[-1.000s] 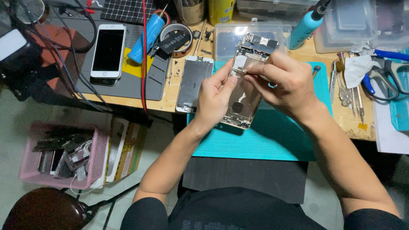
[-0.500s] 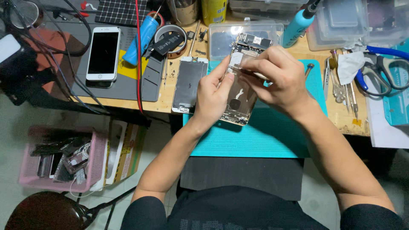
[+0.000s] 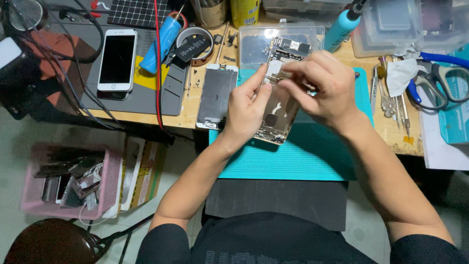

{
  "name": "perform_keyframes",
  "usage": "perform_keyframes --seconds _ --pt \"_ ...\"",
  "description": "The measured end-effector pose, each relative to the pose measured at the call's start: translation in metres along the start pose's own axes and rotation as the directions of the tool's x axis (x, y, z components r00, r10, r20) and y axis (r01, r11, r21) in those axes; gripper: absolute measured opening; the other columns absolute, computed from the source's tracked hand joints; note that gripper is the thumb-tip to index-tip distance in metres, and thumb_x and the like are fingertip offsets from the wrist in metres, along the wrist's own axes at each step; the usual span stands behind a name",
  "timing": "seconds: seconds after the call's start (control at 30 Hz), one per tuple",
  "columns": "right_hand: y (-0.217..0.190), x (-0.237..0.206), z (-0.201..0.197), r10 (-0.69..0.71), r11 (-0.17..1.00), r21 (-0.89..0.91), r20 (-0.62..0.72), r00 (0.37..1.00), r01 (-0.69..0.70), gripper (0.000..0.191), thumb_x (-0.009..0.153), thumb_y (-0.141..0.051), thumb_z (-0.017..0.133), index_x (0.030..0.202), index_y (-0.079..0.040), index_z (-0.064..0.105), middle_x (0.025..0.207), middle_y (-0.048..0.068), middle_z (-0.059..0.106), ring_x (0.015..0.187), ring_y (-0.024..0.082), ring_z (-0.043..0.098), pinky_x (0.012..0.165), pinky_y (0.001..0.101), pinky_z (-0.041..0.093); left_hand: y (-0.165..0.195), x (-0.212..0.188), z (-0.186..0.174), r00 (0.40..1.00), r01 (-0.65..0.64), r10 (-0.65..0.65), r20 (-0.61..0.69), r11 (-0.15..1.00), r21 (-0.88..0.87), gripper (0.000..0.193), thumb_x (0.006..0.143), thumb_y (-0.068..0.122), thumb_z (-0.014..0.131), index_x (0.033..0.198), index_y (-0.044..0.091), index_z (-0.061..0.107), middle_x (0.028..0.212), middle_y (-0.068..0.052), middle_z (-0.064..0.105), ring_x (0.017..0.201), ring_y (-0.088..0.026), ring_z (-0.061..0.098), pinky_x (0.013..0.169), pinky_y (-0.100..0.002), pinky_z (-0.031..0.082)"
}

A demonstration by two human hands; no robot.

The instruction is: The person disassembles a smartphone rear housing on a repair mat, using tweezers and a screwdriver to pry out and remove small internal components and screws, placing the removed parts on the workbench beside the housing.

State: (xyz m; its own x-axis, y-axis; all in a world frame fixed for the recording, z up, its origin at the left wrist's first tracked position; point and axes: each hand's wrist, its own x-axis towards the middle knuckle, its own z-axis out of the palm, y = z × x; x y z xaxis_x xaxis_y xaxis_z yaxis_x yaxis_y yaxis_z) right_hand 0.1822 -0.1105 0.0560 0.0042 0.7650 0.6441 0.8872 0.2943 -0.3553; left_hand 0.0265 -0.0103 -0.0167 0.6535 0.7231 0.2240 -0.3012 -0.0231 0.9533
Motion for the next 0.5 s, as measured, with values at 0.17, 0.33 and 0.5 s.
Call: perform_keyframes --seconds 0.17,0.33,0.5 --pt "0.0015 -0.0028 -0.0008 -0.01 1.0 -0.008 -0.01 1.0 0.01 0.025 0.091 -0.008 0.089 0.111 -0.006 0.073 0.09 0.007 0.063 0.075 0.02 0.062 0.065 0.0298 0.048 0.0018 0.0014 0.0003 1.0 -0.012 0.012 0.017 1.0 0.004 0.047 0.106 0.005 0.055 0.152 -0.007 0.048 0.128 -0.01 0.071 0.105 -0.007 0.064 0.089 -0.022 0.055" --pt "0.004 -0.0039 -0.003 -0.001 1.0 0.026 -0.003 1.0 0.001 0.026 0.092 -0.009 0.09 0.112 -0.004 0.073 0.089 0.006 0.064 0.079 0.019 0.063 0.069 0.0302 0.049 0.0037 0.0 0.0033 0.999 -0.03 0.031 -0.01 0.996 0.08 0.047 0.107 0.006 0.056 0.151 -0.007 0.048 0.131 -0.011 0.07 0.106 -0.006 0.062 0.089 -0.022 0.055" --pt "-0.0013 -0.0033 -0.0037 0.046 0.998 0.046 -0.022 0.999 -0.045 0.023 0.09 -0.007 0.089 0.107 -0.006 0.074 0.087 0.007 0.063 0.071 0.019 0.06 0.063 0.0291 0.047 0.0034 0.0013 0.0043 0.999 -0.052 0.053 -0.009 0.994 0.095 0.048 0.106 0.007 0.056 0.151 -0.008 0.047 0.131 -0.012 0.07 0.107 -0.006 0.062 0.091 -0.022 0.054"
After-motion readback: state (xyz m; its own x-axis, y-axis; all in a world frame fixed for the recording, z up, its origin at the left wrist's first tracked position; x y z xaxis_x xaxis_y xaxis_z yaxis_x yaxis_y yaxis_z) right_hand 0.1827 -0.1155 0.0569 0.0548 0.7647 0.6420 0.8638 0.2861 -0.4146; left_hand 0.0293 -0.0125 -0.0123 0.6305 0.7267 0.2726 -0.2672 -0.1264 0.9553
